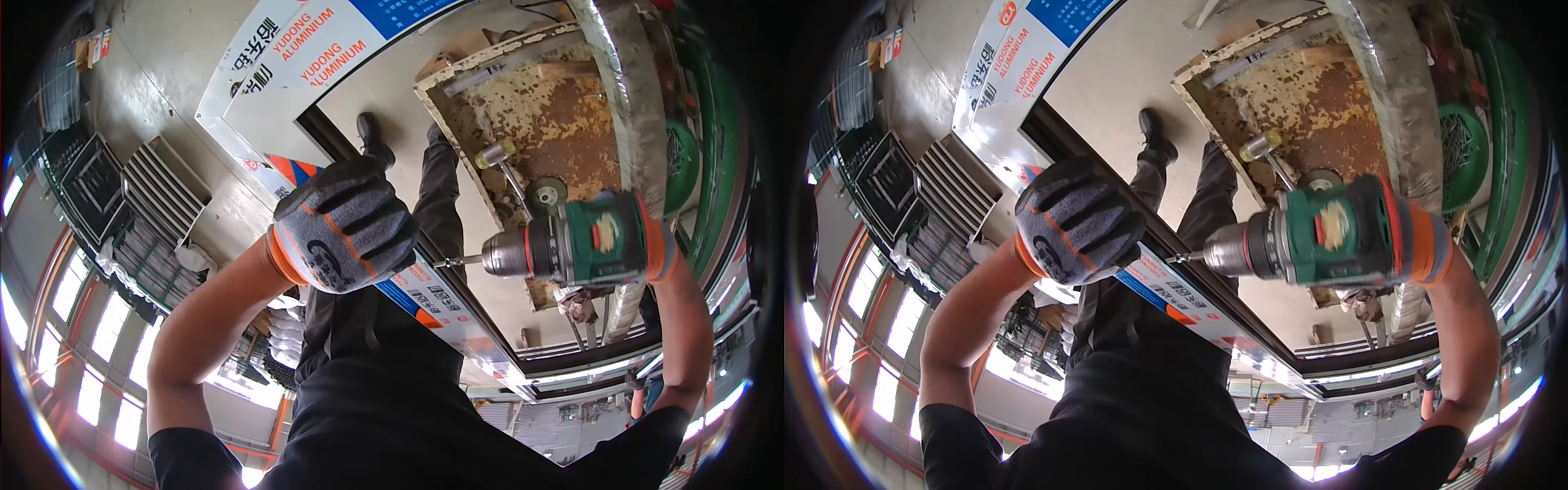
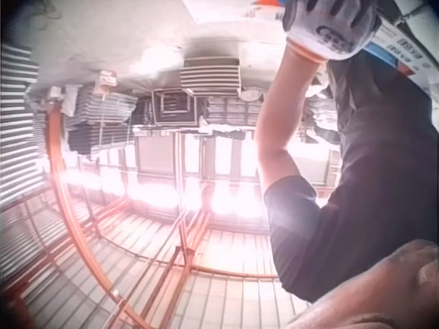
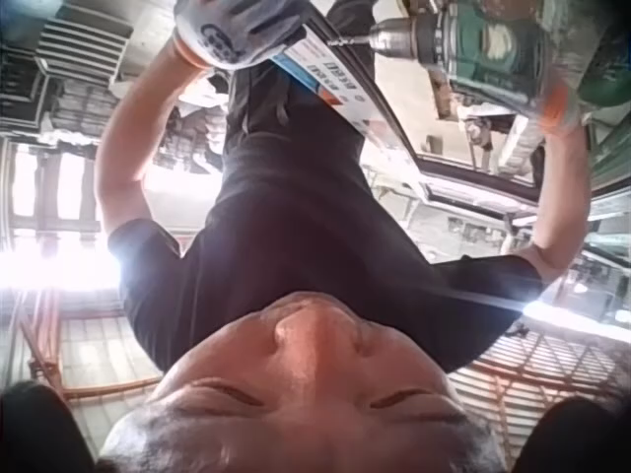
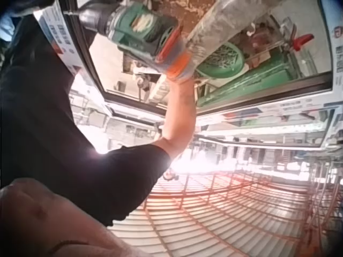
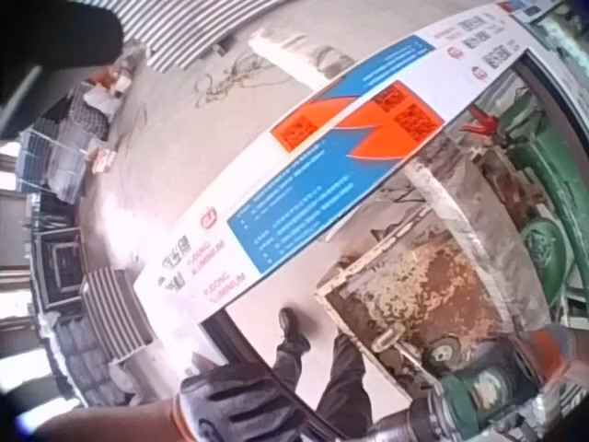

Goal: Assembling and securing components of large metal window frames using manual tools and power drills.

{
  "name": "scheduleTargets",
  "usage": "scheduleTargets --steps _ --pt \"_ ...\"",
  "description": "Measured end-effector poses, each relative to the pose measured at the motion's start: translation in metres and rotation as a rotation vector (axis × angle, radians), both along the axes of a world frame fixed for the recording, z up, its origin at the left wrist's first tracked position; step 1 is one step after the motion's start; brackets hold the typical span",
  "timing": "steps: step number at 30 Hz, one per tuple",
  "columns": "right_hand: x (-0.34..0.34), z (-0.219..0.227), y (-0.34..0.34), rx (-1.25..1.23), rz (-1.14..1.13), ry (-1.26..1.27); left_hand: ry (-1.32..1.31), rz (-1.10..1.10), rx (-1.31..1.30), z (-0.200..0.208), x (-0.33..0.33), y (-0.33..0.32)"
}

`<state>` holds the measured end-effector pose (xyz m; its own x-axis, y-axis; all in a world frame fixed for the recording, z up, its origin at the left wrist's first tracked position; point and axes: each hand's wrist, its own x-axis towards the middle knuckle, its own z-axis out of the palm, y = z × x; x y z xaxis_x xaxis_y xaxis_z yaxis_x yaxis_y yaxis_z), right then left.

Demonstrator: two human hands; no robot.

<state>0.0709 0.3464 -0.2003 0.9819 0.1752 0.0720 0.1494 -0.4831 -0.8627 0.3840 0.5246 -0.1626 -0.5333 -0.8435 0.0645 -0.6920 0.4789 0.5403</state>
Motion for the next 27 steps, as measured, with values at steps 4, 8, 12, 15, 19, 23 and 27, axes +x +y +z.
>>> scheduleTargets --steps 4,8,12,15,19,23,27 --pt "-0.017 0.005 0.006 0.615 -0.208 0.508 -0.039 -0.038 0.042 0.0 -0.001 0.001" --pt "0.005 0.005 0.006 0.576 -0.145 0.48 -0.003 -0.018 0.024 0.001 0.004 0.003" --pt "0.002 0.014 -0.001 0.362 -0.051 0.439 0.1 -0.009 0.067 -0.009 0.0 0.003" --pt "0.008 -0.008 0.003 0.577 -0.056 0.385 -0.085 -0.149 0.01 -0.006 0.008 0.01" --pt "0.011 -0.015 -0.004 0.661 0.025 0.43 -0.114 -0.107 0.005 -0.009 0.007 0.019" --pt "-0.003 0.004 -0.003 1.341 -0.378 1.196 -0.094 -0.087 -0.06 -0.011 0.006 0.02" --pt "0.001 -0.007 -0.011 0.379 -0.004 0.415 -0.074 -0.035 -0.139 -0.014 0.001 0.014"
